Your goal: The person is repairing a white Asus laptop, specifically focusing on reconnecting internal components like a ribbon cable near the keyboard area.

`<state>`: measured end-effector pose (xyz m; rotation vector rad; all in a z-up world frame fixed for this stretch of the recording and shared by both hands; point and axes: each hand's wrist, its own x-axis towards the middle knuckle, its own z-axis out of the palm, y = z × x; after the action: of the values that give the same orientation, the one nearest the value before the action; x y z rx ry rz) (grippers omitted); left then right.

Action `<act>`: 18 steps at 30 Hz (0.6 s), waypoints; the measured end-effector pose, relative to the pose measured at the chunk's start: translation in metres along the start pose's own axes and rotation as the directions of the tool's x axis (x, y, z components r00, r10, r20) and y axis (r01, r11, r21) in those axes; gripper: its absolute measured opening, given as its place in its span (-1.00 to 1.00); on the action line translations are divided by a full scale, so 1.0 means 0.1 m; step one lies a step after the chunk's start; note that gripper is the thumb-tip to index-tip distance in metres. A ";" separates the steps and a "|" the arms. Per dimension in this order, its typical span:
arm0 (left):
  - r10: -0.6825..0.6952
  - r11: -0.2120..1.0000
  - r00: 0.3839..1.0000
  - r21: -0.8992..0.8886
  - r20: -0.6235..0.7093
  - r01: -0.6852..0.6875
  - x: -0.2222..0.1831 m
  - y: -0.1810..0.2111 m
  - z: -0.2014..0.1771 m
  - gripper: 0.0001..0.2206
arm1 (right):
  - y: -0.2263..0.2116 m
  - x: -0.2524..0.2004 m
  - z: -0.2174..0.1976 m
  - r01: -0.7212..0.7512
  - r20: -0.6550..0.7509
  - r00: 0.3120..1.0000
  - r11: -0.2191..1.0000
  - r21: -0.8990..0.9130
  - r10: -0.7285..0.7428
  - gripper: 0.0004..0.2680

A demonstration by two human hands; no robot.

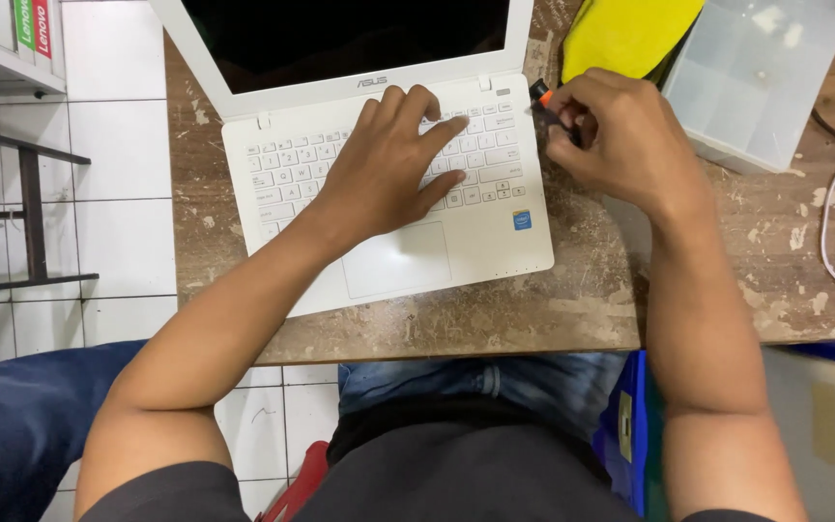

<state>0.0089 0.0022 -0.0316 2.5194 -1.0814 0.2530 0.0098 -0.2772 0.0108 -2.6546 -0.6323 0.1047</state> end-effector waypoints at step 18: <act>-0.049 0.998 0.991 -0.042 0.124 0.054 0.27 0.08 -0.08 -0.68 | -0.05 0.14 0.46 0.133 -0.266 0.960 0.980 0.147 -0.090 -0.80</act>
<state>0.0210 -0.0171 -0.0135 2.5464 -1.0538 0.0586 0.0128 -0.2505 -0.0287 -2.4138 -0.6547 -0.2102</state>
